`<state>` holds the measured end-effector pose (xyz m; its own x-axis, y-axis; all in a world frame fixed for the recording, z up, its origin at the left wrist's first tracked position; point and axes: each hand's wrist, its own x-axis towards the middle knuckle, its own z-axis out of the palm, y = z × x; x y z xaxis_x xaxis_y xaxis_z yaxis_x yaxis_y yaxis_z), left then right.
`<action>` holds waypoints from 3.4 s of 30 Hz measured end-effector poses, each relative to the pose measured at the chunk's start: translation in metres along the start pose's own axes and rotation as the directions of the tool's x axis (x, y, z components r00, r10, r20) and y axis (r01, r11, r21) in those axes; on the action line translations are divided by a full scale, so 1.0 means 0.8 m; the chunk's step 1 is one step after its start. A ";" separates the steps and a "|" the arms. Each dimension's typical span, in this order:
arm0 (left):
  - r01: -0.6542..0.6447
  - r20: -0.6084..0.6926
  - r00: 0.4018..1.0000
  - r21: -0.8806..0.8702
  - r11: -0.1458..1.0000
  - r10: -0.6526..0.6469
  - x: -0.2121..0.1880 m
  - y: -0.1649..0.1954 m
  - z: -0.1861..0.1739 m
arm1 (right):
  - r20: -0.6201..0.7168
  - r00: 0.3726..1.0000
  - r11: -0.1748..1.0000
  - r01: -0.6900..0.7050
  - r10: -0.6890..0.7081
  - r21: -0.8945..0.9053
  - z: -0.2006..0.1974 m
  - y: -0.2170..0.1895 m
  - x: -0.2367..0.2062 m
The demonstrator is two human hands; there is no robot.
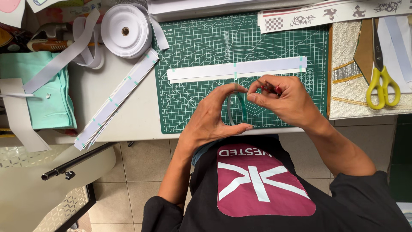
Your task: The person applies small pieces of green tape to two white strips laid on a green cutting mat. They repeatedly tear tape from a roll, place it on the strips, and smooth it down. The strips remain on the mat throughout the clip.
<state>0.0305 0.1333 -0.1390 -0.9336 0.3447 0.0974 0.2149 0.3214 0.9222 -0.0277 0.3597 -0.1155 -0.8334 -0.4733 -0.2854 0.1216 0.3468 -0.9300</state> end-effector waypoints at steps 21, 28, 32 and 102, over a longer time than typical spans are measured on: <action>0.050 0.075 0.996 -0.136 0.989 -0.040 -0.006 -0.011 0.005 | -0.036 0.995 0.985 0.090 -0.096 -0.147 -0.001 -0.010 0.009; 0.134 0.142 0.985 -0.257 0.957 -0.100 -0.008 0.002 0.003 | 0.062 0.998 1.000 0.001 -0.002 0.025 -0.005 0.001 0.011; 0.061 0.083 0.996 -0.290 0.955 -0.039 -0.005 0.002 -0.003 | 0.076 0.993 0.995 0.098 -0.095 -0.037 -0.009 0.018 0.009; 0.124 0.101 0.990 -0.265 0.956 -0.101 -0.003 -0.017 0.000 | 0.264 0.963 0.965 0.124 -0.060 -0.231 -0.008 0.033 0.019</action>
<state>0.0300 0.1278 -0.1516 -0.9166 0.3983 -0.0343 0.0135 0.1164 0.9931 -0.0410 0.3667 -0.1428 -0.6669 -0.6906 -0.2798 -0.1109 0.4633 -0.8793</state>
